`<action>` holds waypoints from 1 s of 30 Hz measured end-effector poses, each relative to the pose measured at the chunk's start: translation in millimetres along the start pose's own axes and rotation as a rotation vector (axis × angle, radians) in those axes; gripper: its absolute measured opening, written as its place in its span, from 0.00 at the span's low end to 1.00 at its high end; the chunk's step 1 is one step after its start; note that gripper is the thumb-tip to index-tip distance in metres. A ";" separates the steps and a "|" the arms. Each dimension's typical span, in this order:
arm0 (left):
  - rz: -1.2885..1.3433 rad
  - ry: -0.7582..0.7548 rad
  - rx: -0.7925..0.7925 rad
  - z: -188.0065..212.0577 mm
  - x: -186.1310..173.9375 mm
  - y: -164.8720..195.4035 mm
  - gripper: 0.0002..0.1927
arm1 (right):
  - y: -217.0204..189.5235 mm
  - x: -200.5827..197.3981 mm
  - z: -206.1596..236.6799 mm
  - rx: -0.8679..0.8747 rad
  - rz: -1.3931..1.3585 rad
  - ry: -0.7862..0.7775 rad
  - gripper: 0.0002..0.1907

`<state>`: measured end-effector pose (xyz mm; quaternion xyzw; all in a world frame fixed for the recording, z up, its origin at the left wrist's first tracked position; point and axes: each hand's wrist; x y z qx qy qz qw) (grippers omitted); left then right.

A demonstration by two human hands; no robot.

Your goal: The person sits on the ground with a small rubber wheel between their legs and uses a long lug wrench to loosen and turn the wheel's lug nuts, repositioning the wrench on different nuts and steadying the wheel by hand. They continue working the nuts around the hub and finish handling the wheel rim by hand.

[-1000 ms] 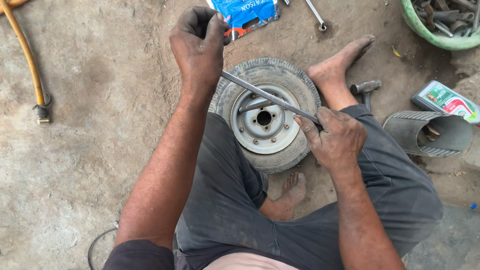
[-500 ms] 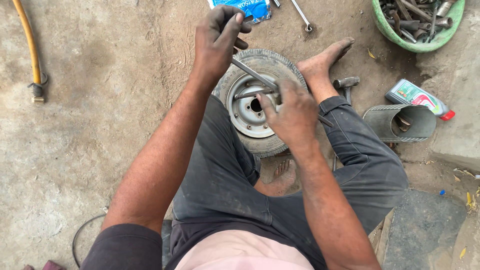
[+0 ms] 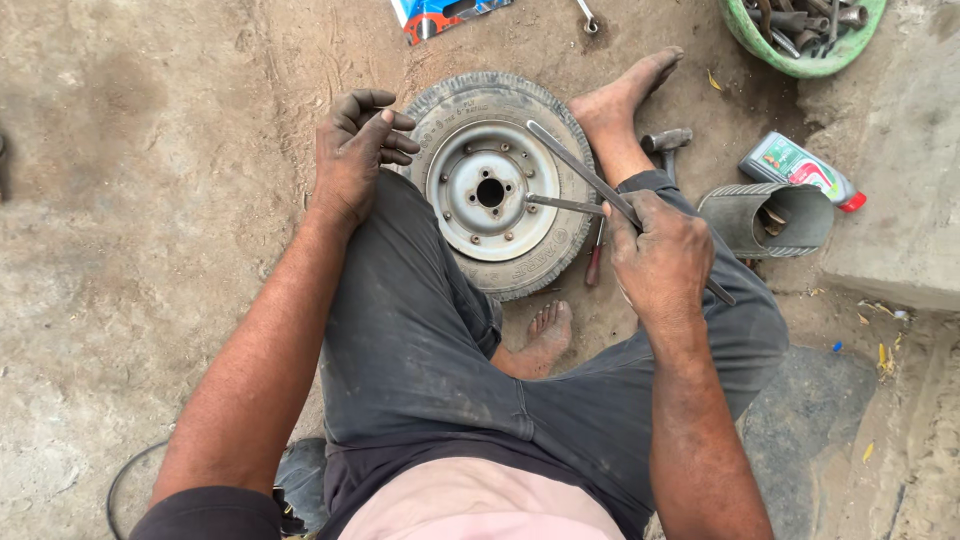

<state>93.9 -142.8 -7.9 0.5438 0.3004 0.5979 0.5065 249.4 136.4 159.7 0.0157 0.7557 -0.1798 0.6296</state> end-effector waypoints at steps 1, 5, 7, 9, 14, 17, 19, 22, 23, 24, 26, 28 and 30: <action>-0.054 -0.004 -0.011 -2.8 1.4 -1.4 0.14 | 2.9 2.5 -0.7 0.017 0.008 -0.008 0.11; -0.086 -0.013 0.002 -6.0 1.0 -2.7 0.14 | 7.4 8.7 -4.9 0.015 0.025 -0.030 0.11; -0.066 -0.012 0.010 -4.3 -2.4 -1.9 0.14 | 7.7 7.7 -5.3 0.031 0.012 -0.003 0.11; -0.047 -0.006 0.014 -2.5 -5.5 -1.2 0.14 | 8.3 4.5 -6.1 0.051 0.001 -0.005 0.11; -0.049 -0.001 0.005 -3.6 -4.4 -3.4 0.13 | 14.9 3.7 -7.9 0.080 0.047 -0.037 0.13; -0.123 -0.006 0.008 -5.9 0.4 -7.0 0.12 | 23.7 4.7 -14.0 0.118 0.031 -0.080 0.12; -0.208 -0.019 0.041 -6.3 3.1 -9.3 0.12 | 30.8 1.9 -23.1 0.084 0.034 -0.130 0.13; -0.173 -0.034 0.041 -6.0 5.6 -11.0 0.12 | 41.0 -4.8 -49.5 0.340 -0.031 -0.285 0.12; -0.168 -0.030 0.043 -6.0 6.2 -11.0 0.12 | 44.0 -6.9 -58.0 0.474 -0.073 -0.358 0.13; -0.163 -0.027 0.046 -5.8 6.9 -10.8 0.12 | 47.6 -10.4 -63.4 0.369 -0.074 -0.389 0.13; -0.174 -0.021 0.050 -5.1 8.4 -10.0 0.12 | 53.7 -13.3 -70.5 0.158 -0.063 -0.450 0.13; -0.201 -0.012 0.043 -3.3 10.6 -9.3 0.12 | 58.2 -12.6 -69.1 0.072 0.016 -0.424 0.16; -0.248 0.000 0.030 -0.2 13.7 -9.2 0.11 | 61.5 -10.4 -61.7 0.073 0.044 -0.392 0.17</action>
Point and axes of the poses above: each hand's wrist, its own z-axis away from the middle knuckle, its own x-axis out of the palm, y = z × x, and after that the axes turned 3 degrees about y, right-handed
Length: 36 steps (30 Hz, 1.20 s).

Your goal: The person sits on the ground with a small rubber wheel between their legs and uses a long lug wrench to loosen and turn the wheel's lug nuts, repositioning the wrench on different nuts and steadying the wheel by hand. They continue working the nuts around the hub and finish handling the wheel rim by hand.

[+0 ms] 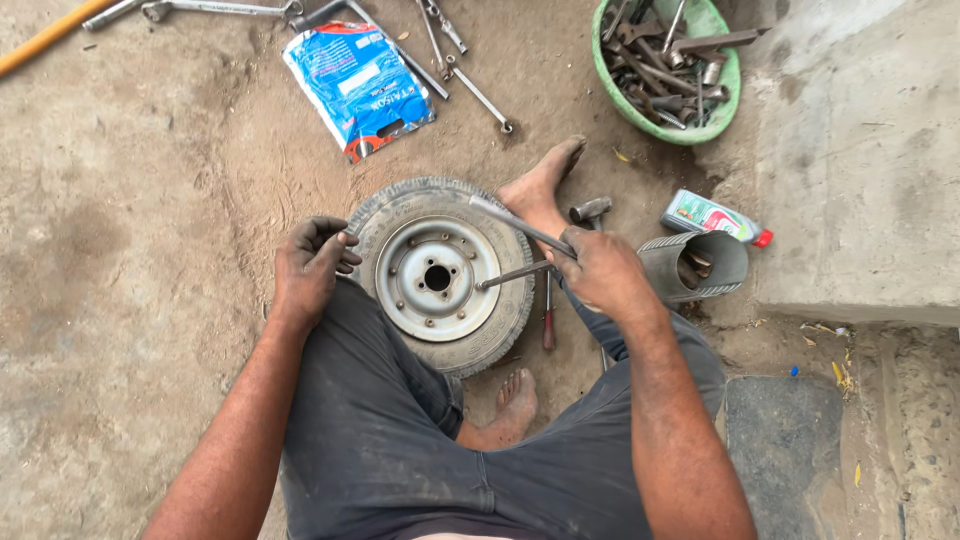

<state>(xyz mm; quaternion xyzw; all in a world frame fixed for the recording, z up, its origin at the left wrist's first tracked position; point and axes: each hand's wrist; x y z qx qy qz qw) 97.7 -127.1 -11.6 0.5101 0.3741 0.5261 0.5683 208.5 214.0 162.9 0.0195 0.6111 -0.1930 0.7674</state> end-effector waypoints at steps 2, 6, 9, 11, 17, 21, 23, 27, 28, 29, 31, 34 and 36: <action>-0.051 0.015 -0.009 3.9 4.7 0.3 0.11 | 2.2 4.6 6.2 0.076 -0.049 0.056 0.17; -0.345 0.018 0.088 12.0 15.8 -0.7 0.10 | 9.9 -2.5 17.5 0.148 -0.151 0.024 0.14; -0.596 0.042 0.253 19.0 20.5 -2.2 0.11 | 17.7 -11.3 25.6 0.328 -0.325 -0.158 0.13; -0.598 0.057 0.314 24.7 20.8 -3.0 0.11 | 22.0 -9.4 32.1 0.275 -0.352 -0.143 0.13; -0.618 0.024 0.287 48.9 17.0 5.3 0.09 | 23.3 26.9 42.9 -0.049 -0.205 -0.101 0.14; -0.615 0.126 0.350 75.4 37.6 31.1 0.08 | 23.4 39.9 47.5 0.173 -0.883 -0.185 0.15; -0.489 0.105 0.278 96.3 63.8 50.9 0.08 | 23.5 50.8 46.4 0.209 -1.412 -0.111 0.12; -0.438 -0.128 0.503 156.1 137.4 92.2 0.16 | 16.7 99.2 12.8 0.299 -1.721 0.406 0.09; -0.425 -0.139 0.631 170.5 153.0 99.4 0.20 | 16.2 115.4 6.1 0.332 -1.734 0.504 0.09; -0.460 -0.127 0.674 181.7 164.9 105.1 0.21 | 15.5 129.2 -1.9 0.326 -1.723 0.495 0.12; -0.535 -0.103 0.762 193.4 177.7 112.2 0.24 | 18.6 144.6 -16.8 0.315 -1.707 0.479 0.20; -0.746 -0.169 0.811 185.9 177.9 115.0 0.18 | 36.4 132.2 -23.0 0.202 -1.088 0.901 0.41; -0.906 -0.179 0.652 166.3 170.8 113.1 0.08 | 59.2 100.0 -15.5 0.295 -0.649 1.055 0.47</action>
Point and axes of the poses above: each hand's wrist, its own z-axis away from the middle knuckle, its own x-axis out of the palm, y = z × x, and after that the axes turned 3 degrees about y, right-handed
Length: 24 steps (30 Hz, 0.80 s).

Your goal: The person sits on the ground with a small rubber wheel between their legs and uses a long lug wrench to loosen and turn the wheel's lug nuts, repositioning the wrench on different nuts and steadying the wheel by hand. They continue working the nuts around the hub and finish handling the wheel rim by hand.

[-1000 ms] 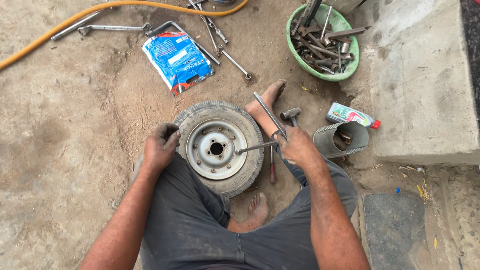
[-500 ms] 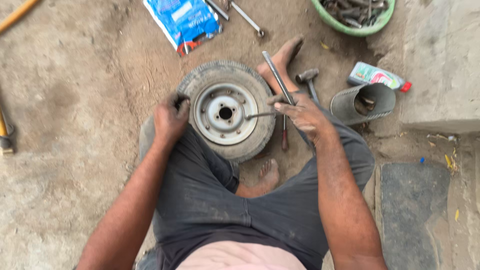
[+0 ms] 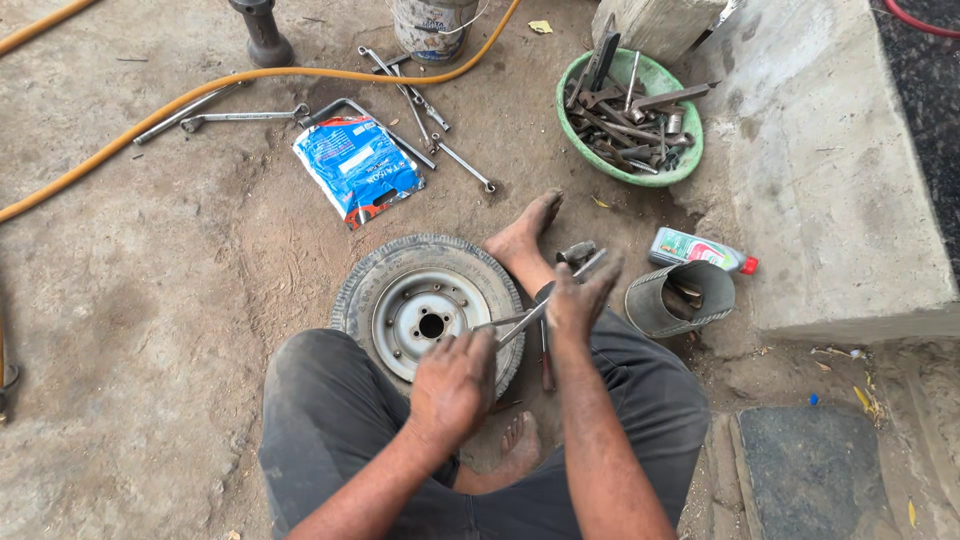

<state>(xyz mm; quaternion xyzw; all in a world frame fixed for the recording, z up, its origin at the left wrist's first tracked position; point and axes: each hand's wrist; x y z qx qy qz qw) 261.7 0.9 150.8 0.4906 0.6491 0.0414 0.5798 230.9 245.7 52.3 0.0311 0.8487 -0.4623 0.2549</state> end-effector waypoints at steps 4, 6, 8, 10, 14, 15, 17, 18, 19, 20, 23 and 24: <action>-0.010 0.159 -0.111 -45.5 1.9 -50.3 0.09 | -20.7 -66.2 -22.3 -0.327 0.511 -0.178 0.16; -0.040 0.172 -0.176 -79.2 5.5 -72.7 0.10 | -35.5 -94.4 -11.9 -0.325 0.527 -0.315 0.15; -0.060 0.218 -0.231 -116.1 13.0 -85.2 0.10 | -52.2 -121.1 12.3 -0.317 0.436 -0.334 0.21; -0.058 0.315 -0.265 -151.3 25.8 -82.6 0.13 | -70.0 -140.4 47.5 -0.177 0.507 -0.495 0.21; -0.007 0.108 -0.402 -195.5 62.0 -32.4 0.22 | -97.5 -137.1 135.5 0.242 0.370 -0.944 0.17; 0.050 0.003 -0.347 -197.3 70.1 -15.1 0.25 | -100.8 -125.6 154.0 0.079 0.213 -0.896 0.19; 0.112 -0.127 -0.228 -188.3 79.5 15.5 0.30 | -93.6 -110.3 165.5 -0.258 -0.110 -0.802 0.24; 0.110 -0.151 -0.167 -177.6 79.4 26.3 0.32 | -87.1 -99.7 163.5 -0.430 -0.282 -0.755 0.25; 0.104 -0.176 -0.111 -163.4 75.6 32.9 0.34 | -79.7 -92.4 160.2 -0.598 -0.459 -0.701 0.25; 0.100 -0.202 -0.055 -145.9 68.0 34.9 0.36 | -70.6 -90.3 152.8 -0.394 -0.378 -0.881 0.24; 0.093 -0.186 0.108 -81.8 25.4 13.1 0.43 | -39.6 -106.5 103.6 0.040 -0.049 -1.160 0.20; 0.073 -0.115 0.165 -61.0 8.8 0.8 0.46 | -33.1 -109.6 80.1 0.051 0.077 -1.083 0.18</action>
Point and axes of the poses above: each hand's wrist, its own z-axis away from the middle knuckle, its own x-axis out of the palm, y = z × x, and after that the axes turned 3 degrees about y, right-handed
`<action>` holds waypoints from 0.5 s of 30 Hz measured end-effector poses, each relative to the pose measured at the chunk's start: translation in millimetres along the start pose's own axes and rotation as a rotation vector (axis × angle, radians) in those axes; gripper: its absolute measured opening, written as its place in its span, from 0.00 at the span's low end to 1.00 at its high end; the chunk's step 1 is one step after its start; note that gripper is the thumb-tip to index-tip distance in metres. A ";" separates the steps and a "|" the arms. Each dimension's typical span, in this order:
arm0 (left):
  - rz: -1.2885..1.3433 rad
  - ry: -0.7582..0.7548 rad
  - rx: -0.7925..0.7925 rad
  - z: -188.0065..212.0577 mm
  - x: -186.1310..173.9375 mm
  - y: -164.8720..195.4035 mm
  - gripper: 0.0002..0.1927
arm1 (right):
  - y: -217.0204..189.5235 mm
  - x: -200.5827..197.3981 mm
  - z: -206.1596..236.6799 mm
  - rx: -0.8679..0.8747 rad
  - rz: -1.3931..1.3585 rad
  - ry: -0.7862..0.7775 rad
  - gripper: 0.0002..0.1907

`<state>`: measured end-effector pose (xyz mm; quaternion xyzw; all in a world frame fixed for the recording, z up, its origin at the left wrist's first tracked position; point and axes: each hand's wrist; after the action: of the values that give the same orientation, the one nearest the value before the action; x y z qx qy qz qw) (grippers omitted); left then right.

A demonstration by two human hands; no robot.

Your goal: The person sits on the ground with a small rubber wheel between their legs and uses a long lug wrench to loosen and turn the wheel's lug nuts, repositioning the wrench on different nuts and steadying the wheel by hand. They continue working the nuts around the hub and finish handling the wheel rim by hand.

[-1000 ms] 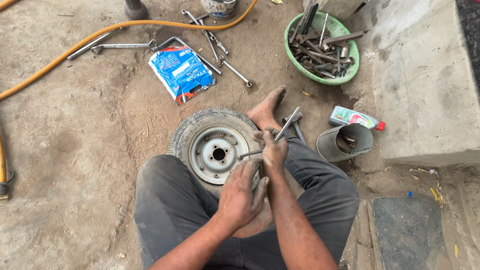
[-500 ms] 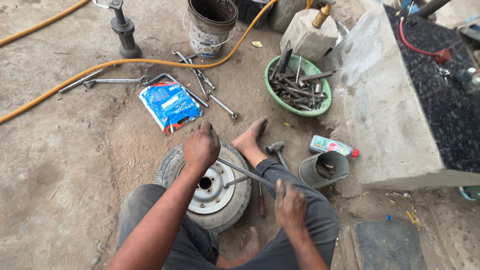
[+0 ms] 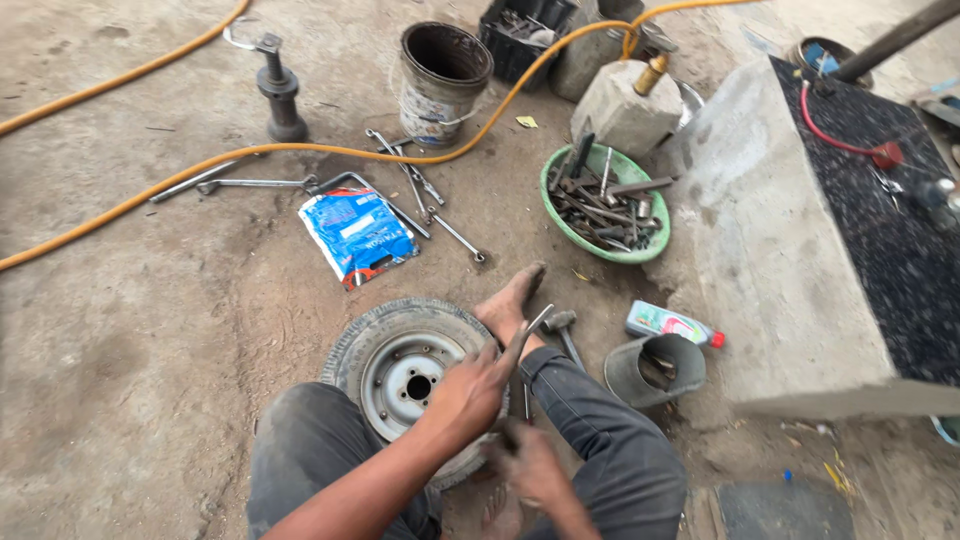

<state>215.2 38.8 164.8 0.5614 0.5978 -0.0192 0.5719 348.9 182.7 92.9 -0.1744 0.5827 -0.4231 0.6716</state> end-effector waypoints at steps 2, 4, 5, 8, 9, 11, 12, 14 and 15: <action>-0.148 -0.193 -0.143 37.9 -22.3 -10.4 0.47 | 3.1 -37.2 -28.7 0.224 -0.374 0.258 0.14; -0.119 -0.296 -0.238 59.0 -31.5 -11.1 0.46 | -1.0 -68.9 -55.8 0.061 -0.239 0.645 0.15; -0.093 -0.343 -0.292 64.7 -32.2 -8.9 0.46 | -6.1 -78.2 -72.4 -0.060 -0.033 0.788 0.17; -0.087 -0.306 -0.232 71.0 -28.1 -1.8 0.47 | -28.6 -85.6 -125.2 -0.358 0.179 0.896 0.23; -0.077 -0.270 -0.220 70.7 -26.4 -1.3 0.46 | -32.3 -84.6 -133.3 -0.427 0.191 0.873 0.25; -0.060 -0.205 -0.177 66.9 -24.7 -5.5 0.44 | -35.9 -81.2 -145.6 -0.386 0.142 0.715 0.19; -0.066 -0.212 -0.175 63.0 -25.1 -11.0 0.37 | -33.7 -79.8 -146.5 -0.368 0.116 0.642 0.22; -0.072 -0.224 -0.175 49.3 -29.1 -30.1 0.28 | -19.1 -80.6 -135.3 -0.194 0.097 0.687 0.25; -0.124 -0.165 -0.150 38.7 -32.3 -43.5 0.19 | -8.4 -81.9 -126.4 -0.103 0.092 0.704 0.27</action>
<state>201.4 -24.0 147.3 0.4755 0.5821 -0.0558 0.6572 231.3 273.6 118.1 -0.0254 0.8061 -0.3967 0.4384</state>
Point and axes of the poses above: each hand's wrist, its own z-axis away from the middle knuckle, its own x-axis out of the palm, y = z × x, and after that the axes turned 3 degrees about y, right-handed
